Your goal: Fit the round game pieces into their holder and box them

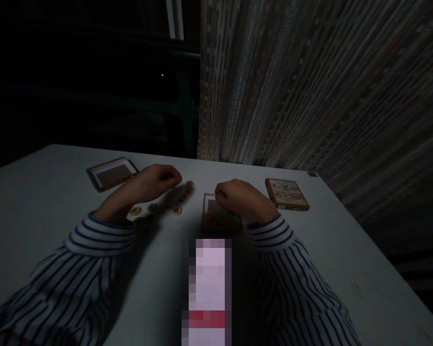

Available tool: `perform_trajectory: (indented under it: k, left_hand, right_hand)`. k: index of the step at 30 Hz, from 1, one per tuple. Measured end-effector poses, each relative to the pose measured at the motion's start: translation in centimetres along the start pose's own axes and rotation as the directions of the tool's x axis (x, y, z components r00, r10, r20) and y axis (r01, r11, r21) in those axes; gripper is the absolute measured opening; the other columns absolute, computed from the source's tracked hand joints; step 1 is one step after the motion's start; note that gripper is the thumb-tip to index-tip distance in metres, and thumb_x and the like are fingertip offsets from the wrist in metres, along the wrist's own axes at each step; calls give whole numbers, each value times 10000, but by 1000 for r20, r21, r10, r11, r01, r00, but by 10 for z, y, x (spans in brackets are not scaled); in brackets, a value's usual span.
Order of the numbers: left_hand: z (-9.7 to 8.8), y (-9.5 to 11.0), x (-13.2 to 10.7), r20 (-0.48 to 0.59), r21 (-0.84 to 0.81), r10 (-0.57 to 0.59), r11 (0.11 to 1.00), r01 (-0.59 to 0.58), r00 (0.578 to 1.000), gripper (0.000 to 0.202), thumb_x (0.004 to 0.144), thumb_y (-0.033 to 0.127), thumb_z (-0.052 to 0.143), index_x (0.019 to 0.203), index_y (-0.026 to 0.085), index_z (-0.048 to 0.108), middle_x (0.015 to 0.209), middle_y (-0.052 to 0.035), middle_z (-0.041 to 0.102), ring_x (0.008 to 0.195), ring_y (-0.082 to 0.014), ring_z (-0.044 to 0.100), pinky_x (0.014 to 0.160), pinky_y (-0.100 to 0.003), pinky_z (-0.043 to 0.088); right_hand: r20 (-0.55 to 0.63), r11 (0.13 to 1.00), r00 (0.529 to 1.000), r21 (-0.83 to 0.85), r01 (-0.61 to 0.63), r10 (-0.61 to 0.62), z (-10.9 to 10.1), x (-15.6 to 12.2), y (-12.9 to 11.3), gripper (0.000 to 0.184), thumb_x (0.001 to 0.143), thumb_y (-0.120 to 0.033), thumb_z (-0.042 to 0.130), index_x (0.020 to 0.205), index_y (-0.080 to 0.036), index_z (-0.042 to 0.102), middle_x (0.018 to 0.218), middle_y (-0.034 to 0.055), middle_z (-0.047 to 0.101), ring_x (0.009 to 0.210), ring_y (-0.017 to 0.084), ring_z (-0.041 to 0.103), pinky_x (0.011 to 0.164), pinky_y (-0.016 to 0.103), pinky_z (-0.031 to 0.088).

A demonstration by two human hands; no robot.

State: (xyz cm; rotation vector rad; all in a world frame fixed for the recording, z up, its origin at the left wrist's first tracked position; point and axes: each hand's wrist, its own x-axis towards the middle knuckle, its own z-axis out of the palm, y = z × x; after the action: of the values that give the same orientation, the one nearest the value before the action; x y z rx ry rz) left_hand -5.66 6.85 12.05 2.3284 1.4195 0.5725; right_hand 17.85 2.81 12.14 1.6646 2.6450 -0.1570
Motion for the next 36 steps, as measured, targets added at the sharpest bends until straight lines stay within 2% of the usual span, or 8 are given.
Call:
perform_trajectory:
  k: [8,12,17,26,31,36]
  left_hand:
    - [-8,-1,-2,-31,-36,-12,999,11,999,263,780,312,441,834,155,646,748,-40,666,699,-152,583,633,-234,440]
    - [-9,-10,0,-67,-69,-4,998,0,998,264,765,325,460,832,153,648,786,-44,672,688,-148,582,623,-238,442]
    - [-8,-21,4,-81,-119,-70,991,60,994,292,756,372,480,861,154,644,817,-51,674,685,-147,588,605,-234,444]
    - [-17,-13,-1,-93,-146,-95,986,80,991,303,763,394,484,860,154,641,721,-26,652,600,-123,549,533,-214,410]
    - [-21,-18,-1,-122,-169,-90,983,69,988,312,746,395,505,851,132,639,756,-44,657,644,-135,564,565,-219,430]
    - [-29,-22,-6,-145,-189,-139,976,111,980,305,743,392,508,864,143,637,726,-31,646,584,-116,538,508,-201,405]
  right_hand:
    - [-20,1000,999,3,-27,27,-1,0,2,306,863,-308,417,1047,-185,628,1001,79,665,856,178,598,707,254,385]
    - [-20,999,999,-6,-42,42,-1,1,2,312,861,-302,422,1070,-182,621,1014,84,664,883,186,596,734,262,392]
    - [-59,1000,998,-3,-31,31,2,1,4,308,854,-288,420,1071,-191,616,1013,79,665,887,191,601,737,271,398]
    - [-65,999,997,-11,-44,43,2,1,4,318,859,-306,418,1082,-190,613,1024,84,663,902,202,599,739,280,398]
    - [-72,999,997,-25,-40,38,2,1,2,319,863,-302,412,1089,-190,609,1039,80,660,922,202,595,749,278,397]
    - [-91,998,995,-41,-44,40,4,2,3,316,865,-321,411,1074,-197,613,1023,73,666,909,203,602,728,279,406]
